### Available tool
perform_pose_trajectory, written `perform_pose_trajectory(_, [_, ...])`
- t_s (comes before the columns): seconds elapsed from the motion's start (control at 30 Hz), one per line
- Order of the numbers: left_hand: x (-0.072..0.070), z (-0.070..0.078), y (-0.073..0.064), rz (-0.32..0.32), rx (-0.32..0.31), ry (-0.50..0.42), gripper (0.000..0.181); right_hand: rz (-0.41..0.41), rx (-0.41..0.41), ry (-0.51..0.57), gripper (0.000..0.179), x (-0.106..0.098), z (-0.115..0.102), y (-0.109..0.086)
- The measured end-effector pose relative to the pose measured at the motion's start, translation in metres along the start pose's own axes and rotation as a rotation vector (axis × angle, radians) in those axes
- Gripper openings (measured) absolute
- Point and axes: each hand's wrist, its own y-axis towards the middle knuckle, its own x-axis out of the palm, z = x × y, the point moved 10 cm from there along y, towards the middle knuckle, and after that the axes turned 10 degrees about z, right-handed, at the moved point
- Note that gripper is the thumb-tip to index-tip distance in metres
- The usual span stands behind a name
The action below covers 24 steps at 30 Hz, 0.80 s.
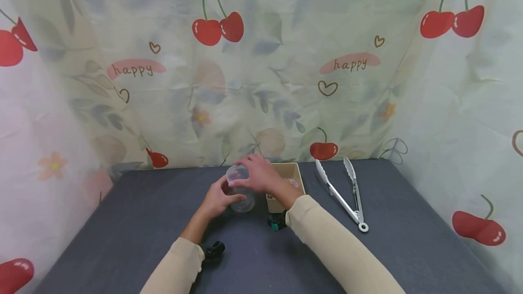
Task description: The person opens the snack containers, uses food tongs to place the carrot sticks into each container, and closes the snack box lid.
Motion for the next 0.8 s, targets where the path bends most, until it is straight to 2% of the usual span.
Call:
perform_pose_trajectory(0.13, [-0.0025, -0.0016, 0.0008, 0.02, -0.002, 0.012, 0.066, 0.02, 0.0, 0.022, 0.068, -0.0023, -0.0012, 0.0015])
perform_pose_trajectory(0.37, [-0.0048, -0.0035, -0.0013, 0.037, -0.032, 0.069, 0.065, 0.016, -0.016, 0.143, 0.062, -0.0024, -0.0007, 0.0003])
perform_pose_trajectory(0.63, [-0.0042, -0.0016, -0.0007, 0.046, -0.025, 0.059, 0.066, 0.051, -0.037, 0.173, 0.058, -0.0078, 0.0024, -0.0009])
perform_pose_trajectory(0.8, [-0.0043, -0.0015, -0.0007, 0.047, -0.025, 0.053, 0.069, 0.034, -0.056, 0.211, 0.057, -0.0089, 0.0029, -0.0015])
